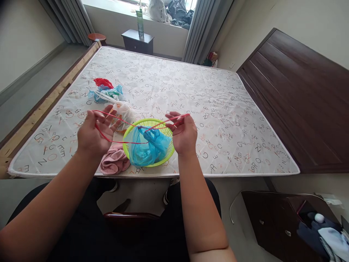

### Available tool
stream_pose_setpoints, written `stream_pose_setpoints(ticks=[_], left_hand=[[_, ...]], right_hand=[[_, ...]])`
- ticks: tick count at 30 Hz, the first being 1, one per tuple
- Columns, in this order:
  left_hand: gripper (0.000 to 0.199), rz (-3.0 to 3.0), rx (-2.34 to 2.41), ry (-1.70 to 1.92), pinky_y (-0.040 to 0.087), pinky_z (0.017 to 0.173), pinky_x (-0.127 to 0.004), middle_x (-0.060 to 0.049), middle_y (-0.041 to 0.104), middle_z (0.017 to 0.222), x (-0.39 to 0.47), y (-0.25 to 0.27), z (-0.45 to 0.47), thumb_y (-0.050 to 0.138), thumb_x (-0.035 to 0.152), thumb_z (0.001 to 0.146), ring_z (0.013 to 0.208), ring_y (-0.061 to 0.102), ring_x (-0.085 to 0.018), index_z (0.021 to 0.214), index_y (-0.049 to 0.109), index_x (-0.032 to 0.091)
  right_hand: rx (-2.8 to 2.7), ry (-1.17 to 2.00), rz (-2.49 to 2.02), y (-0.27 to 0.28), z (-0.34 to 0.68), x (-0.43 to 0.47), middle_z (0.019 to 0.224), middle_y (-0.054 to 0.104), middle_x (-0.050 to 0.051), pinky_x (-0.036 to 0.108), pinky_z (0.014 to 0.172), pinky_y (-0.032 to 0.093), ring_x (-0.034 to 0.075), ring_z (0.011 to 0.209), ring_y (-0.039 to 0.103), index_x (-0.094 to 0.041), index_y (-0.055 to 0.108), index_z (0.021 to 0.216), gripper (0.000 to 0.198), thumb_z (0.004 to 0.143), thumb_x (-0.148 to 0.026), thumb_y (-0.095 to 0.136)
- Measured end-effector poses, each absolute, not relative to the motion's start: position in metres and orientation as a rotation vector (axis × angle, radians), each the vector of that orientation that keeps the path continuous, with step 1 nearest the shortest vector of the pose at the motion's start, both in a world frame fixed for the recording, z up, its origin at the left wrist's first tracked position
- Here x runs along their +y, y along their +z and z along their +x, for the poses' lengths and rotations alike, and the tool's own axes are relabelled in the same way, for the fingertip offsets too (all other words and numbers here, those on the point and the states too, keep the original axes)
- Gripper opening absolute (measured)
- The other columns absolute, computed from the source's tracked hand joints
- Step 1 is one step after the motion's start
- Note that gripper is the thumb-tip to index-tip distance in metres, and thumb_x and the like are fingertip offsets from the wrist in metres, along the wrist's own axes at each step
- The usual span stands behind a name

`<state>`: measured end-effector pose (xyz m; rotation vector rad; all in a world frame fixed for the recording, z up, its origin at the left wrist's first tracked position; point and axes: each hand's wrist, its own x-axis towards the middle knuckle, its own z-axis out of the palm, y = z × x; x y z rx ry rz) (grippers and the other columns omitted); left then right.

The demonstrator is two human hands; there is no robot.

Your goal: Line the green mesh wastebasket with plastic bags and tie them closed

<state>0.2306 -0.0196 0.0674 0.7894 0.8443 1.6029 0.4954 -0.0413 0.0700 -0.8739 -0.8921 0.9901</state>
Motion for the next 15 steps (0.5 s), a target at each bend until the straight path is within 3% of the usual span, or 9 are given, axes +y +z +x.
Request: stream_pose_setpoints(ticks=[2,4,7,10,15], left_hand=[[0.046,0.72,0.803,1.566,0.061,0.087,-0.045,-0.005,0.076,0.122,-0.013,0.069,0.221,0.06,0.059,0.097,0.118,0.069,-0.027,0.071,0.057,0.022],[0.047,0.691,0.788,1.551,0.061,0.084,-0.046,-0.004,0.079,0.102,-0.009,0.069,0.215,0.061,0.06,0.096,0.109,0.072,-0.027,0.069,0.056,0.022],[0.045,0.687,0.779,1.545,0.061,0.078,-0.038,-0.001,0.071,0.075,-0.008,0.068,0.21,0.065,0.057,0.095,0.085,0.073,-0.019,0.068,0.057,0.023],[0.04,0.708,0.759,1.513,0.059,0.069,-0.029,0.002,0.059,0.063,-0.008,0.067,0.206,0.065,0.054,0.097,0.063,0.062,-0.012,0.07,0.06,0.024],[0.037,0.704,0.762,1.536,0.056,0.063,-0.026,0.004,0.044,0.057,-0.003,0.065,0.197,0.059,0.051,0.101,0.05,0.046,-0.009,0.074,0.067,0.026]], right_hand=[[-0.871,1.013,-0.825,0.071,0.505,-0.04,0.099,0.075,0.003,0.044,0.086,0.061,0.024,0.111,0.072,-0.026,0.061,0.081,0.039,0.098,-0.06,0.052],[-0.868,1.033,-0.79,0.07,0.511,-0.041,0.084,0.072,0.001,0.049,0.092,0.059,0.025,0.111,0.073,-0.027,0.062,0.079,0.04,0.097,-0.062,0.054],[-0.871,1.082,-0.76,0.069,0.516,-0.042,0.058,0.051,-0.005,0.051,0.096,0.058,0.022,0.093,0.076,-0.029,0.06,0.077,0.041,0.096,-0.064,0.056],[-0.878,1.117,-0.733,0.068,0.518,-0.043,0.051,0.03,-0.009,0.048,0.093,0.059,0.018,0.068,0.068,-0.029,0.054,0.074,0.043,0.097,-0.064,0.056],[-0.787,1.113,-0.663,0.068,0.526,-0.041,0.052,0.025,-0.009,0.039,0.08,0.059,0.014,0.052,0.047,-0.028,0.049,0.071,0.039,0.096,-0.055,0.062]])
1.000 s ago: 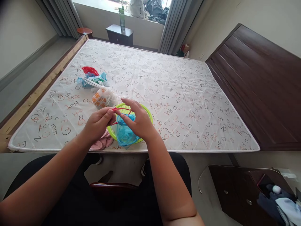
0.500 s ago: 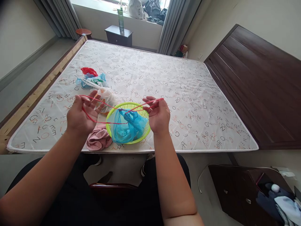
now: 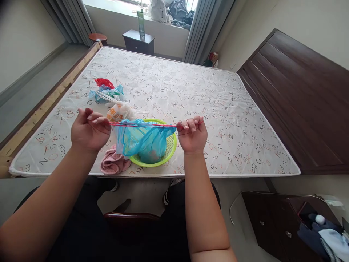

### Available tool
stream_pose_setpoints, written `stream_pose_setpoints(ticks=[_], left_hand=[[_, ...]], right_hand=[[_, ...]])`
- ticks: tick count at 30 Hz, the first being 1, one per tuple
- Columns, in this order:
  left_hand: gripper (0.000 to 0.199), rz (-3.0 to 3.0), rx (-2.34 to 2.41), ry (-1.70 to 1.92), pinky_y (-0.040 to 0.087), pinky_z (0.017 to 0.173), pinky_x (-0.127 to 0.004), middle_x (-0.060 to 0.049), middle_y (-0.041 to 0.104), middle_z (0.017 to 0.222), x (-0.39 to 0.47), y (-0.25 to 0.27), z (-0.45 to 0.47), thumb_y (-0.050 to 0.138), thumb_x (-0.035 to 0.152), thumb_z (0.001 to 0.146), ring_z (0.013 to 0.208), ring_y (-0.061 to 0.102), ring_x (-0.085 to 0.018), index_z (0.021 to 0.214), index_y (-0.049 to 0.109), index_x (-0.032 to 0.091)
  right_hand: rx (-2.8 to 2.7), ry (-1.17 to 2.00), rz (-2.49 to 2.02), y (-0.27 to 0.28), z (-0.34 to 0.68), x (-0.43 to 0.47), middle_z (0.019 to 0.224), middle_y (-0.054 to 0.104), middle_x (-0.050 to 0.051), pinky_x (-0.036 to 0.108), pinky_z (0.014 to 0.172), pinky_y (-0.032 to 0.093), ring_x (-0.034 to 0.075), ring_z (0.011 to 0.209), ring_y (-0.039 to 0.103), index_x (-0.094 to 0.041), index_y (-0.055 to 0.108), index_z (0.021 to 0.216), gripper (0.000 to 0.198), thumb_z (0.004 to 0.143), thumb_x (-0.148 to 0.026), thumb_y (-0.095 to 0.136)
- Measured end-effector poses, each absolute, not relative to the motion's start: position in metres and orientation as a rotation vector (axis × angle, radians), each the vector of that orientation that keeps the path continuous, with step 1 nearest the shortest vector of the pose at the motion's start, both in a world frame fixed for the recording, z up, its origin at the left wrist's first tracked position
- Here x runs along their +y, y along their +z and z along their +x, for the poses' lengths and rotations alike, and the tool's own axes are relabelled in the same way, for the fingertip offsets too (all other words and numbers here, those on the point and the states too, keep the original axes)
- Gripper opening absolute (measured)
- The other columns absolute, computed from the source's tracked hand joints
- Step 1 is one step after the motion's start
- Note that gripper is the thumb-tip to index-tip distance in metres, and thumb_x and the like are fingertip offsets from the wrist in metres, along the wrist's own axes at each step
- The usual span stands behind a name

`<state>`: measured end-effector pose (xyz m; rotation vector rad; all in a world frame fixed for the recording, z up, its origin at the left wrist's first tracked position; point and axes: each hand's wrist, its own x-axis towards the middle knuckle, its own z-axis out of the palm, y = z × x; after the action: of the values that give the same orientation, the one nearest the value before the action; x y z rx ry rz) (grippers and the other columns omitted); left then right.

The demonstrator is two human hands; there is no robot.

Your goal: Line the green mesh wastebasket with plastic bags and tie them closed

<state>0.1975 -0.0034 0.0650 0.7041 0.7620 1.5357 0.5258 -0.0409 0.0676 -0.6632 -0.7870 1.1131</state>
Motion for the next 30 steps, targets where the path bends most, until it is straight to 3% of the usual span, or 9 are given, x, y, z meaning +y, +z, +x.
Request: stream_pose_setpoints(ticks=[5,8,11,15,19,24,30], left_hand=[[0.019,0.72,0.724,1.502,0.053,0.061,-0.022,0.004,0.049,0.065,-0.005,0.065,0.207,0.064,0.044,0.1,0.051,0.045,-0.007,0.097,0.076,0.03],[0.013,0.75,0.722,1.469,0.051,0.06,-0.022,0.002,0.058,0.075,-0.009,0.069,0.216,0.07,0.033,0.097,0.056,0.049,-0.006,0.107,0.076,0.031],[0.023,0.751,0.718,1.407,0.043,0.048,-0.02,0.001,0.061,0.078,-0.017,0.072,0.224,0.074,0.028,0.092,0.051,0.044,-0.005,0.115,0.076,0.03],[0.03,0.892,0.721,1.125,0.025,0.038,-0.018,0.001,0.06,0.071,-0.035,0.069,0.24,0.077,0.03,0.088,0.043,0.033,-0.003,0.117,0.076,0.02],[0.028,1.108,0.707,0.84,0.027,0.042,-0.019,-0.002,0.066,0.071,-0.052,0.064,0.258,0.073,0.04,0.093,0.044,0.038,-0.003,0.106,0.073,0.015],[0.037,1.193,0.718,0.726,0.023,0.04,-0.018,-0.002,0.071,0.07,-0.058,0.058,0.267,0.073,0.051,0.091,0.042,0.038,-0.004,0.1,0.055,0.019],[0.045,1.174,0.714,0.726,0.022,0.04,-0.017,-0.001,0.072,0.07,-0.054,0.052,0.267,0.075,0.052,0.09,0.04,0.037,-0.004,0.095,0.041,0.023]], right_hand=[[-0.783,1.108,-0.735,0.066,0.529,-0.04,0.055,0.02,-0.008,0.033,0.054,0.047,0.014,0.046,0.021,-0.028,0.046,0.069,0.036,0.096,-0.051,0.055],[-0.77,1.136,-0.717,0.069,0.529,-0.041,0.057,0.019,-0.007,0.031,0.047,0.033,0.015,0.049,0.016,-0.029,0.05,0.072,0.027,0.09,-0.048,0.052],[-0.823,1.174,-0.675,0.075,0.525,-0.044,0.06,0.02,-0.006,0.03,0.045,0.025,0.016,0.051,0.016,-0.03,0.055,0.078,0.022,0.088,-0.049,0.05],[-1.009,1.285,-0.708,0.08,0.509,-0.049,0.064,0.023,-0.006,0.028,0.045,0.02,0.014,0.052,0.019,-0.031,0.06,0.095,0.032,0.092,-0.06,0.048],[-1.378,1.462,-0.888,0.075,0.488,-0.053,0.066,0.031,-0.007,0.026,0.048,0.023,0.011,0.055,0.025,-0.027,0.065,0.113,0.042,0.09,-0.063,0.065],[-1.685,1.447,-1.161,0.064,0.477,-0.055,0.061,0.037,-0.008,0.024,0.049,0.026,0.008,0.055,0.033,-0.022,0.073,0.098,0.034,0.085,-0.053,0.078],[-1.588,1.513,-1.072,0.06,0.474,-0.055,0.059,0.041,-0.008,0.023,0.047,0.026,0.008,0.053,0.034,-0.022,0.072,0.095,0.032,0.085,-0.051,0.08]])
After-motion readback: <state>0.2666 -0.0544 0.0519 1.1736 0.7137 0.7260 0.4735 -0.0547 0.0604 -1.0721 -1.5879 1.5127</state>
